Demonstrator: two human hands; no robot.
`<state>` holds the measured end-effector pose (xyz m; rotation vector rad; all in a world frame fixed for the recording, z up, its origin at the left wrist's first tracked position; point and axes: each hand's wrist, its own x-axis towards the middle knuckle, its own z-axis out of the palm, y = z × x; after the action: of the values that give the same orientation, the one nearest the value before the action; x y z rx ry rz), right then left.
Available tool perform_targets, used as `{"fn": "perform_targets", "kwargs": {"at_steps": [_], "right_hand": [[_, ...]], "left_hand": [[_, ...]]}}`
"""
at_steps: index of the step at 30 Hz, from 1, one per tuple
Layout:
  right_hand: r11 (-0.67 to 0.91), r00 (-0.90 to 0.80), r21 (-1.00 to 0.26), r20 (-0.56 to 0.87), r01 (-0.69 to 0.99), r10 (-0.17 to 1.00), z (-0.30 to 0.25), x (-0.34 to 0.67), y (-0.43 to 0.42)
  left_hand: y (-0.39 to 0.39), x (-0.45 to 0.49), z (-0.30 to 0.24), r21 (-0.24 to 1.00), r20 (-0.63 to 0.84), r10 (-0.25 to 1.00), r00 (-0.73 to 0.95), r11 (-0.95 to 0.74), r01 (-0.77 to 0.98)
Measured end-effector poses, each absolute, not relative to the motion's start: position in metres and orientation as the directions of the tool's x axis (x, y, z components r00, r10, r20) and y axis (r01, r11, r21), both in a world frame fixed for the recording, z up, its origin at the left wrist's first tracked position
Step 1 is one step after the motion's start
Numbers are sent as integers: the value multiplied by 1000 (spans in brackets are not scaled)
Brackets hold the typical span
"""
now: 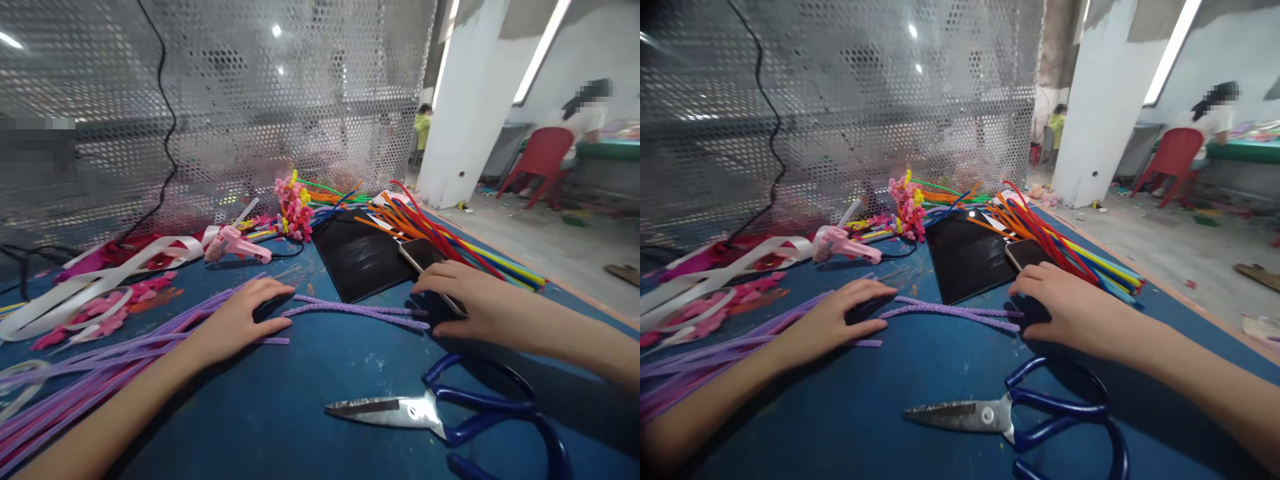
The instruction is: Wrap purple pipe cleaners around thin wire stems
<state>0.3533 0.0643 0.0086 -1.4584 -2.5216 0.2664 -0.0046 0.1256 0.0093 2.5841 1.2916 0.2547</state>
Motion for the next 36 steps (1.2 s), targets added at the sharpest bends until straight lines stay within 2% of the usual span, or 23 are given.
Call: {"fn": "perform_targets", "kwargs": {"at_steps": [7, 17, 20, 31, 36], "right_hand": [[503, -538, -315, -28, 805, 843, 22, 367, 64], [540, -540, -307, 94, 784, 837, 7, 336, 61], [546, -536, -287, 120, 787, 836, 4, 336, 60], [524, -506, -208, 138, 826, 851, -4, 342, 62], [526, -487, -170, 227, 833, 844, -8, 340, 66]], "left_hand": [[140, -19, 17, 328, -53, 738, 673, -623, 710], [131, -21, 20, 300, -64, 772, 632, -589, 750], [126, -15, 15, 279, -38, 781, 624, -591, 757], [132, 0, -1, 232, 66, 677, 733, -725, 648], [132, 1, -5, 198, 146, 606, 782, -792, 577]]}}
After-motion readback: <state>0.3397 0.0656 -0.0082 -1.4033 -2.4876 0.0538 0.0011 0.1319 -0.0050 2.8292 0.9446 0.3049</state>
